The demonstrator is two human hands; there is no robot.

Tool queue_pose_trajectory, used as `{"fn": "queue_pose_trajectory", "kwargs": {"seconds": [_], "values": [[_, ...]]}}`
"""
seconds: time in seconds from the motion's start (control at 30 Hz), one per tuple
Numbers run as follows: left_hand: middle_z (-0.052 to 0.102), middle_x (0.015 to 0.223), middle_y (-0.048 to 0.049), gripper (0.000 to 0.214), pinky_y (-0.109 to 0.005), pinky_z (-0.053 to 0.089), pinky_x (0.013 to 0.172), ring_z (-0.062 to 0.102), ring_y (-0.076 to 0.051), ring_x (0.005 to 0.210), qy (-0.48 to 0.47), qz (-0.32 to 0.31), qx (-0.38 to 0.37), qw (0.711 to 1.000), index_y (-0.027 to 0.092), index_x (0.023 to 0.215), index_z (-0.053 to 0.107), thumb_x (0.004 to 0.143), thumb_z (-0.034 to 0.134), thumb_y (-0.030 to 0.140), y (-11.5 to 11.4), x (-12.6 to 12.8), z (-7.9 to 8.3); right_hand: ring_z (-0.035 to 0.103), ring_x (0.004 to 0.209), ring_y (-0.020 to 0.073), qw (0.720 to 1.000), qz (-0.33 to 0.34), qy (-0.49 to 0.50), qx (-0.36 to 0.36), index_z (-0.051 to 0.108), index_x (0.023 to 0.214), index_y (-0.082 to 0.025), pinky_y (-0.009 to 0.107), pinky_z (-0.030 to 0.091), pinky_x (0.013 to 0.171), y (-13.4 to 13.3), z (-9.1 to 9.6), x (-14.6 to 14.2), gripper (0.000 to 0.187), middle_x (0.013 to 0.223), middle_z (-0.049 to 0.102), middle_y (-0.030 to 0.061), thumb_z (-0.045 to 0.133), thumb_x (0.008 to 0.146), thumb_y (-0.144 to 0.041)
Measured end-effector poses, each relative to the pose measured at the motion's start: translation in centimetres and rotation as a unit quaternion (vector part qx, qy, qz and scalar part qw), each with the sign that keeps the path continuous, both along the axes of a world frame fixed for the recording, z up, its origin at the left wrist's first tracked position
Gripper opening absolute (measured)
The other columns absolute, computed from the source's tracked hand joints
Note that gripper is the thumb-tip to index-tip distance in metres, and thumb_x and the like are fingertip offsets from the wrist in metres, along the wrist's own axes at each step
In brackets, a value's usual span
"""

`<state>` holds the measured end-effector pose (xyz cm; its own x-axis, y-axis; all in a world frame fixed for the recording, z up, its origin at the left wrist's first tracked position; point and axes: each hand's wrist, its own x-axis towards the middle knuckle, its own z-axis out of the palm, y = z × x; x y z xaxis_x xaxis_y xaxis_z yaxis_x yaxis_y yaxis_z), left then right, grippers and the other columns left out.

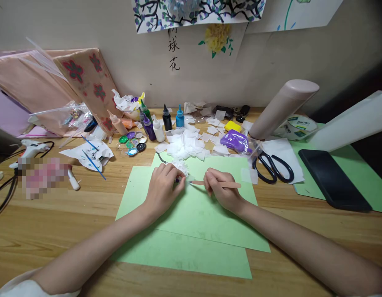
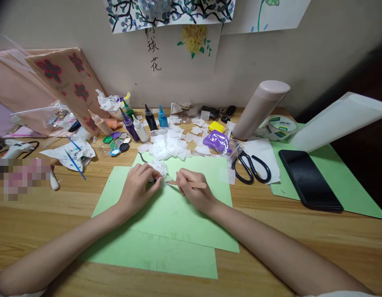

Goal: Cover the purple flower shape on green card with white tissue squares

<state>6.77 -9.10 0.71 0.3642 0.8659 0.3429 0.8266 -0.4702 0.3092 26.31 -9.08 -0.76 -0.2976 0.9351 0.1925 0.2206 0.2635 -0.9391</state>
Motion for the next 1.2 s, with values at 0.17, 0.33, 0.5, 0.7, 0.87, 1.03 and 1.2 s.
{"fn": "queue_pose_trajectory", "kwargs": {"seconds": [0.17, 0.33, 0.5, 0.7, 0.87, 1.03, 1.2], "values": [[0.059, 0.081, -0.0016, 0.008, -0.032, 0.034, 0.069, 0.050, -0.019, 0.080, -0.019, -0.002, -0.003, 1.000, 0.018, 0.082, 0.058, 0.088, 0.057, 0.023, 0.4, 0.0, -0.1, 0.046, 0.051, 0.0098, 0.994, 0.015, -0.090, 0.057, 0.044, 0.059, -0.020, 0.024, 0.035, 0.055, -0.1, 0.7, -0.3, 0.040, 0.054, 0.048, -0.0034, 0.039, 0.096, -0.033], [0.058, 0.084, -0.0021, 0.011, -0.032, 0.036, 0.072, 0.049, -0.018, 0.080, -0.084, 0.015, -0.020, 0.996, 0.019, 0.086, 0.055, 0.093, 0.048, 0.025, 0.5, -0.5, -0.2, 0.048, 0.053, 0.0104, 0.994, 0.018, -0.092, 0.061, 0.046, 0.062, -0.020, 0.024, 0.036, 0.056, -0.1, 0.8, -0.5, 0.038, 0.055, 0.051, -0.0031, 0.039, 0.097, -0.034], [0.056, 0.084, -0.0024, 0.018, -0.032, 0.037, 0.074, 0.050, -0.018, 0.082, -0.181, 0.053, -0.051, 0.981, 0.019, 0.084, 0.050, 0.096, 0.037, 0.022, 0.5, -1.0, -0.5, 0.049, 0.054, 0.0109, 0.993, 0.029, -0.106, 0.051, 0.046, 0.064, -0.021, 0.024, 0.037, 0.057, 0.1, 0.7, -0.8, 0.039, 0.058, 0.051, -0.0027, 0.037, 0.098, -0.036], [0.055, 0.081, -0.0021, 0.020, -0.032, 0.038, 0.074, 0.050, -0.018, 0.082, -0.225, 0.071, -0.089, 0.968, 0.020, 0.081, 0.049, 0.095, 0.036, 0.024, 0.8, -1.2, -0.7, 0.047, 0.053, 0.0115, 0.990, 0.024, -0.103, 0.093, 0.045, 0.063, -0.021, 0.025, 0.036, 0.056, 0.1, 0.0, -0.7, 0.040, 0.057, 0.048, -0.0021, 0.033, 0.099, -0.036], [0.056, 0.081, -0.0025, 0.020, -0.032, 0.039, 0.073, 0.051, -0.018, 0.082, -0.237, 0.087, -0.105, 0.962, 0.020, 0.080, 0.049, 0.095, 0.036, 0.024, 1.0, -1.2, -0.6, 0.048, 0.054, 0.0120, 0.992, 0.015, -0.100, 0.079, 0.045, 0.063, -0.021, 0.025, 0.037, 0.056, 0.0, -0.2, -0.6, 0.041, 0.058, 0.050, -0.0013, 0.032, 0.099, -0.036], [0.057, 0.080, -0.0021, 0.020, -0.031, 0.040, 0.073, 0.052, -0.018, 0.081, -0.240, 0.091, -0.104, 0.961, 0.020, 0.079, 0.050, 0.094, 0.037, 0.023, 0.9, -1.2, -0.6, 0.046, 0.055, 0.0129, 0.984, 0.050, -0.140, 0.097, 0.044, 0.064, -0.022, 0.027, 0.036, 0.057, 0.3, 0.4, -0.9, 0.039, 0.059, 0.049, -0.0009, 0.032, 0.099, -0.034], [0.057, 0.081, -0.0016, 0.019, -0.030, 0.040, 0.074, 0.052, -0.017, 0.082, -0.248, 0.092, -0.105, 0.959, 0.020, 0.079, 0.050, 0.093, 0.038, 0.021, 0.9, -1.2, -0.6, 0.043, 0.054, 0.0129, 0.981, 0.065, -0.147, 0.111, 0.041, 0.064, -0.022, 0.027, 0.035, 0.056, 0.4, 0.2, -0.9, 0.037, 0.059, 0.045, -0.0012, 0.034, 0.099, -0.030]]}}
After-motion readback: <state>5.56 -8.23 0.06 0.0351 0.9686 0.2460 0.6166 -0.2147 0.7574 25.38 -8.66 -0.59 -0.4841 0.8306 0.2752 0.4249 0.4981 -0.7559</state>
